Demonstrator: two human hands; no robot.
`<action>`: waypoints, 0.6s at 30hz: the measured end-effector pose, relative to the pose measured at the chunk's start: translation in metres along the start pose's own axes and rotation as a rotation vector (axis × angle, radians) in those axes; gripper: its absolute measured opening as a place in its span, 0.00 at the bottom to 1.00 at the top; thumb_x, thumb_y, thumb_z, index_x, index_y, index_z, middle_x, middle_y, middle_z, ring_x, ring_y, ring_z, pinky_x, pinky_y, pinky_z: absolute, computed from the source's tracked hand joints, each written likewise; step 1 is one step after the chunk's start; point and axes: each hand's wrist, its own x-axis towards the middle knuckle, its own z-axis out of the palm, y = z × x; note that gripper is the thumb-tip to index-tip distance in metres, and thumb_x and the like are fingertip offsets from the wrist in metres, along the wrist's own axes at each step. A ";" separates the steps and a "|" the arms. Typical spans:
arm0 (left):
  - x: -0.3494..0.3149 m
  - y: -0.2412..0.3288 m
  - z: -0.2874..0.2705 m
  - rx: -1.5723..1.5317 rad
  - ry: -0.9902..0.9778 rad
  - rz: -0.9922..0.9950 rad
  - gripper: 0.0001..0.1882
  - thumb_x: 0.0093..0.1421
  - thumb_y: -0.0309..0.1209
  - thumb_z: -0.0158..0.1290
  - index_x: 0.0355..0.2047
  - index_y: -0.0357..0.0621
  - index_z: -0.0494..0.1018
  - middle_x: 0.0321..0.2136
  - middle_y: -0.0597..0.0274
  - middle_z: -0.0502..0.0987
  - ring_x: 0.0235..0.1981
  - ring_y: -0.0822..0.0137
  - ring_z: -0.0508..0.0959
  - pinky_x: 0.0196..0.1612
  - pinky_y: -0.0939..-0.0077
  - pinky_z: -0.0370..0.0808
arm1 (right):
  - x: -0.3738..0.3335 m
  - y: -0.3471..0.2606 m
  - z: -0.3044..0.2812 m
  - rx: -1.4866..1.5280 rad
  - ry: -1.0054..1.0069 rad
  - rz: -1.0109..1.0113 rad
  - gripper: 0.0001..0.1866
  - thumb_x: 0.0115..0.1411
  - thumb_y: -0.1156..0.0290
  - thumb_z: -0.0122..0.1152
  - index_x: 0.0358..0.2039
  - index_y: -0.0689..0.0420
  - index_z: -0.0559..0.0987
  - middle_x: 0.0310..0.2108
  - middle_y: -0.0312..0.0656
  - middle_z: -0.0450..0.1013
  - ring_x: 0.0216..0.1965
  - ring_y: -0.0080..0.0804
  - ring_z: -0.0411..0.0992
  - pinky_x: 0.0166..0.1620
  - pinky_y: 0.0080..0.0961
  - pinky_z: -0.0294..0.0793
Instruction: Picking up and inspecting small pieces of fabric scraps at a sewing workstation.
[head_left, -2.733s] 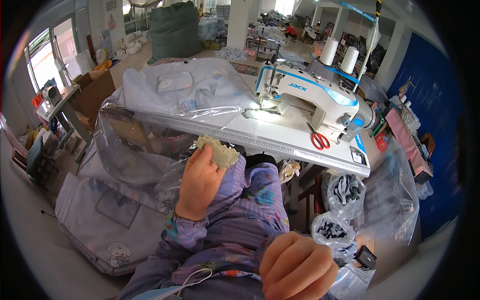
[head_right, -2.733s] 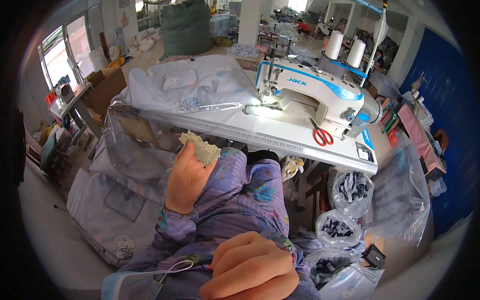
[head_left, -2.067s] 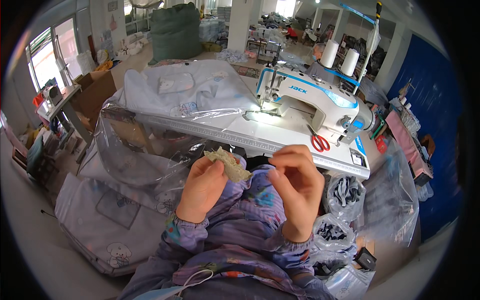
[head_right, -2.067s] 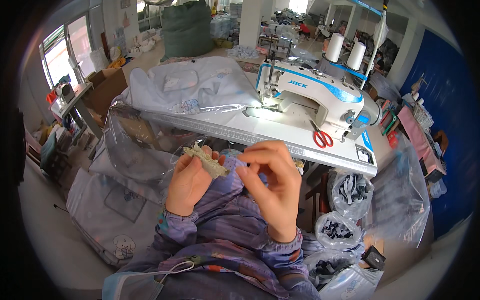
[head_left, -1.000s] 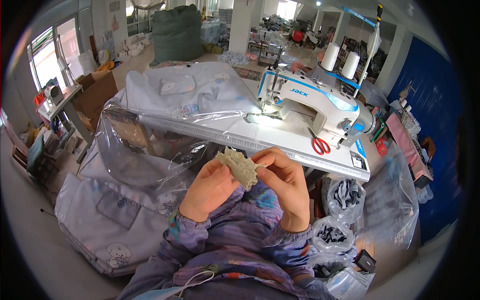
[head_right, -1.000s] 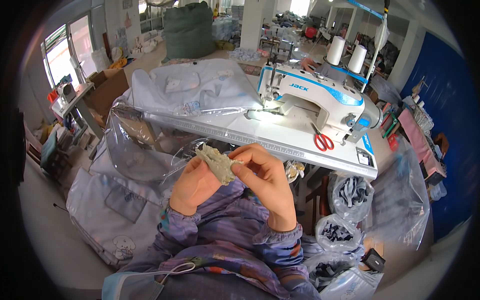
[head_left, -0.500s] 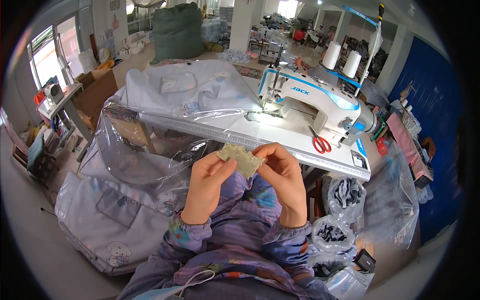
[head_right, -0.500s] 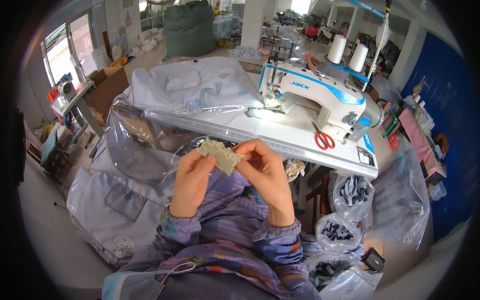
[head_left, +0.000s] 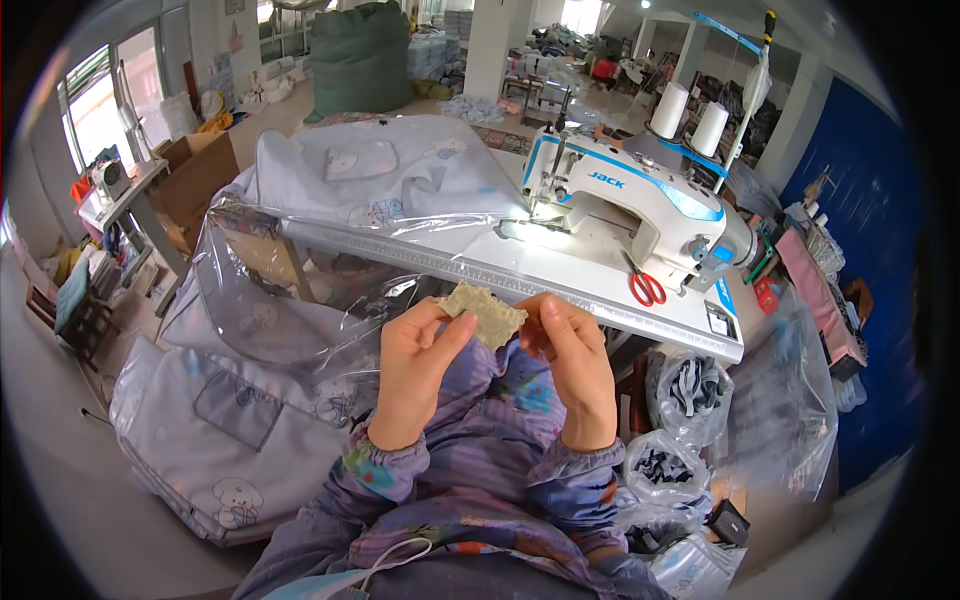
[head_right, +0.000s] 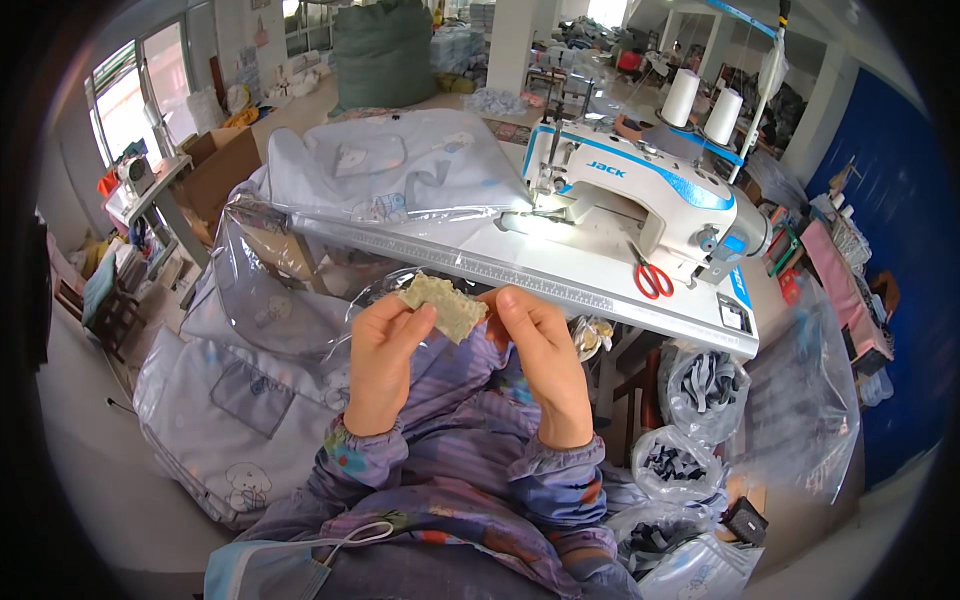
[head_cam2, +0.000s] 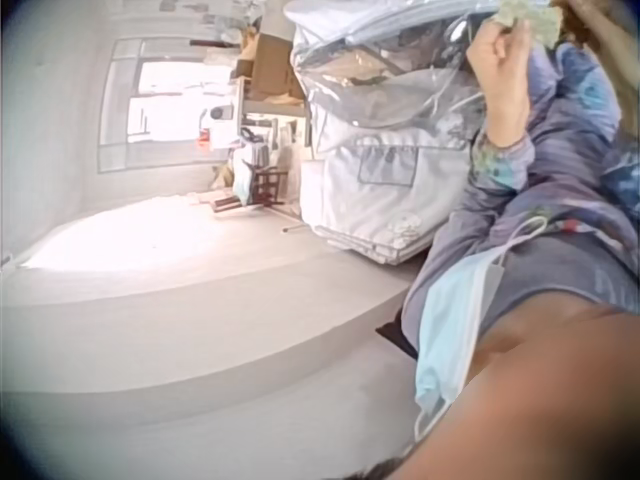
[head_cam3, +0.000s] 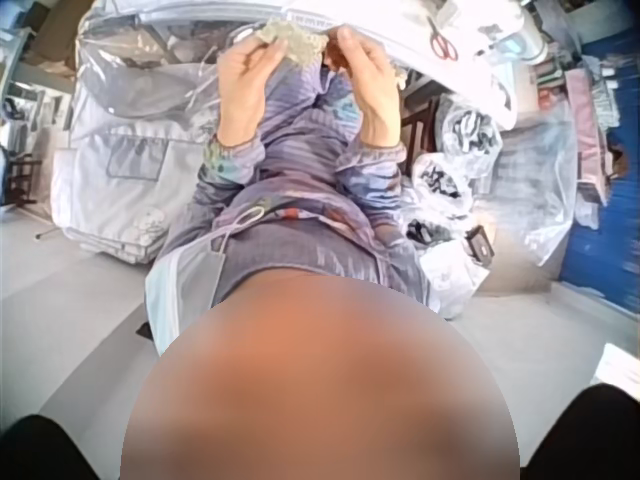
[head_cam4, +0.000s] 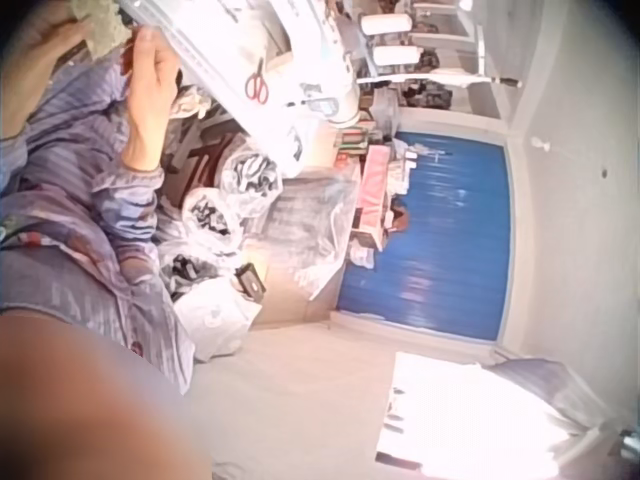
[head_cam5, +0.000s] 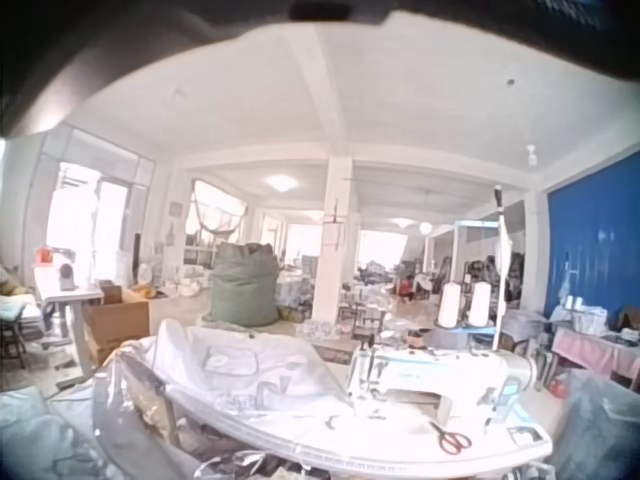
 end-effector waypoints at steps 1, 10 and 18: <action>0.000 -0.002 0.002 0.015 0.009 -0.003 0.08 0.61 0.21 0.54 0.41 0.32 0.75 0.37 0.64 0.78 0.39 0.80 0.74 0.44 0.84 0.69 | 0.001 0.001 -0.003 0.009 -0.019 -0.011 0.09 0.64 0.70 0.58 0.38 0.64 0.77 0.26 0.32 0.71 0.28 0.16 0.66 0.31 0.13 0.61; 0.002 -0.009 -0.003 0.113 -0.001 0.026 0.06 0.59 0.22 0.57 0.37 0.34 0.77 0.33 0.68 0.77 0.36 0.82 0.72 0.40 0.85 0.67 | 0.002 0.007 0.008 -0.027 -0.066 -0.054 0.06 0.57 0.81 0.63 0.36 0.63 0.77 0.32 0.32 0.75 0.33 0.14 0.70 0.38 0.14 0.68; 0.003 -0.010 -0.003 0.292 -0.002 0.143 0.08 0.57 0.24 0.59 0.36 0.34 0.77 0.31 0.66 0.76 0.33 0.79 0.72 0.38 0.82 0.68 | -0.003 0.008 0.010 -0.258 -0.027 -0.140 0.05 0.57 0.82 0.63 0.35 0.63 0.77 0.31 0.32 0.73 0.33 0.14 0.69 0.36 0.13 0.66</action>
